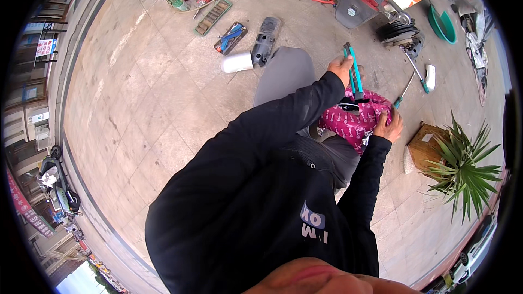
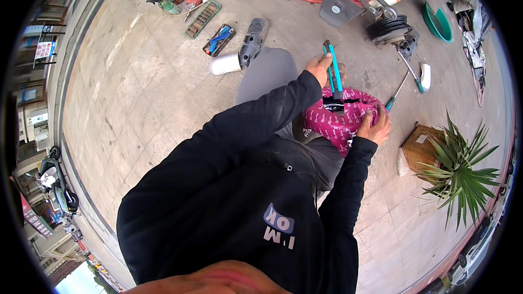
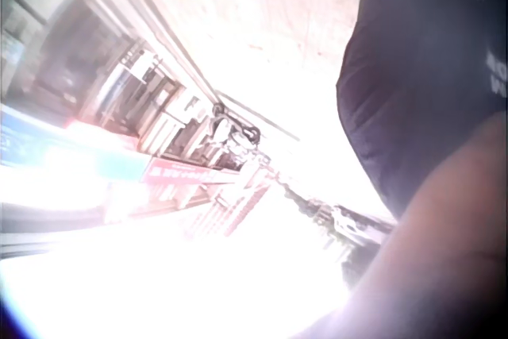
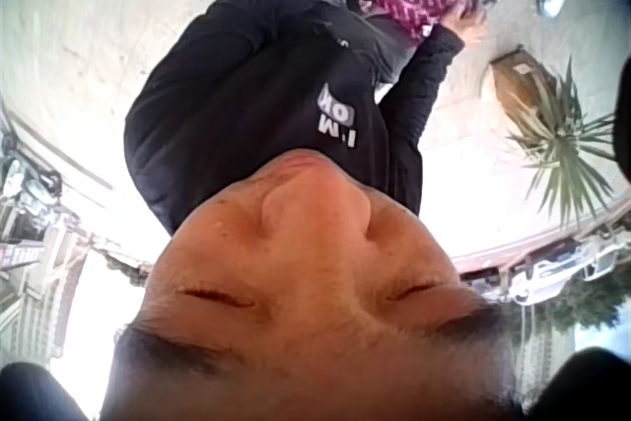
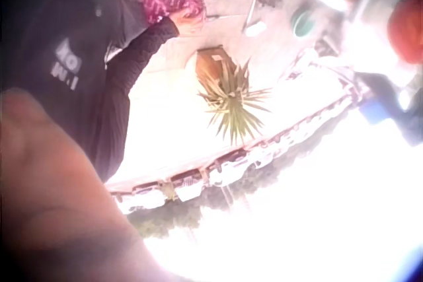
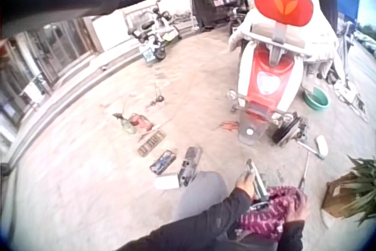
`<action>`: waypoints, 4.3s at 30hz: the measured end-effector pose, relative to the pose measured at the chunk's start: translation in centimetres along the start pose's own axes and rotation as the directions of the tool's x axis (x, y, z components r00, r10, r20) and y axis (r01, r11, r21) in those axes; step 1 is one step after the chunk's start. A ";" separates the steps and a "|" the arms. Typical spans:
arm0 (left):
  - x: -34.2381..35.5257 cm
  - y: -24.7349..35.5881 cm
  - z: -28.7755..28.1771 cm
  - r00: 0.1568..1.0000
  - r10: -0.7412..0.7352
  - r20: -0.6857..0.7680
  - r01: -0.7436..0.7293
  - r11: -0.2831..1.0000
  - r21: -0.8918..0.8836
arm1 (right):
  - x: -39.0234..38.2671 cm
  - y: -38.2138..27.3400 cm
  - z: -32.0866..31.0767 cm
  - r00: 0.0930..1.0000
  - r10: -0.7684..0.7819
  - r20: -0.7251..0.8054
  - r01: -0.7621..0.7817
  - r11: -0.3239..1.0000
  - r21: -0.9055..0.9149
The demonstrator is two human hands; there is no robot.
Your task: The person unwraps a new tire from pink packaging and removes the old tire from a scooter wheel. They then use a tire lever to pry the new tire onto the rim, working around the circumference to seat it. Finally, they retrieve a wrench and an air pressure gauge from a toolbox.
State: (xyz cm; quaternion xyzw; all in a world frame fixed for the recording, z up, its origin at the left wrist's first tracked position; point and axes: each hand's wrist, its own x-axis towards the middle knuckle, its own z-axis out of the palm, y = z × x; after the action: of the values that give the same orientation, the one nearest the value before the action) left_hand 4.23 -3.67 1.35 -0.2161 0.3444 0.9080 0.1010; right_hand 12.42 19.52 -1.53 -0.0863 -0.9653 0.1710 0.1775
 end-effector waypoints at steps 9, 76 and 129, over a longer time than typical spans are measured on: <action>8.4 14.9 -34.7 0.820 0.112 -0.561 0.010 0.978 0.210 | -2.5 6.7 5.1 0.949 0.302 0.091 -0.314 0.935 0.163; 0.4 -1.8 -0.3 0.812 0.319 0.489 -0.580 0.535 0.614 | -4.2 -3.7 5.2 0.491 -0.049 0.870 -0.766 -0.501 0.404; 11.4 -13.0 -10.4 0.957 -0.047 0.285 -0.263 0.265 0.928 | -1.8 -0.2 8.7 0.610 0.136 0.781 -0.646 -0.486 0.589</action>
State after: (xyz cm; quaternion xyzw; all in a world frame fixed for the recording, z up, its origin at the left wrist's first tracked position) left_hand 1.84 -0.59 -18.42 0.0317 0.8190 0.5401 0.1911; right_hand 10.84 16.35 -9.66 -0.2721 -0.3262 0.9016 -0.0815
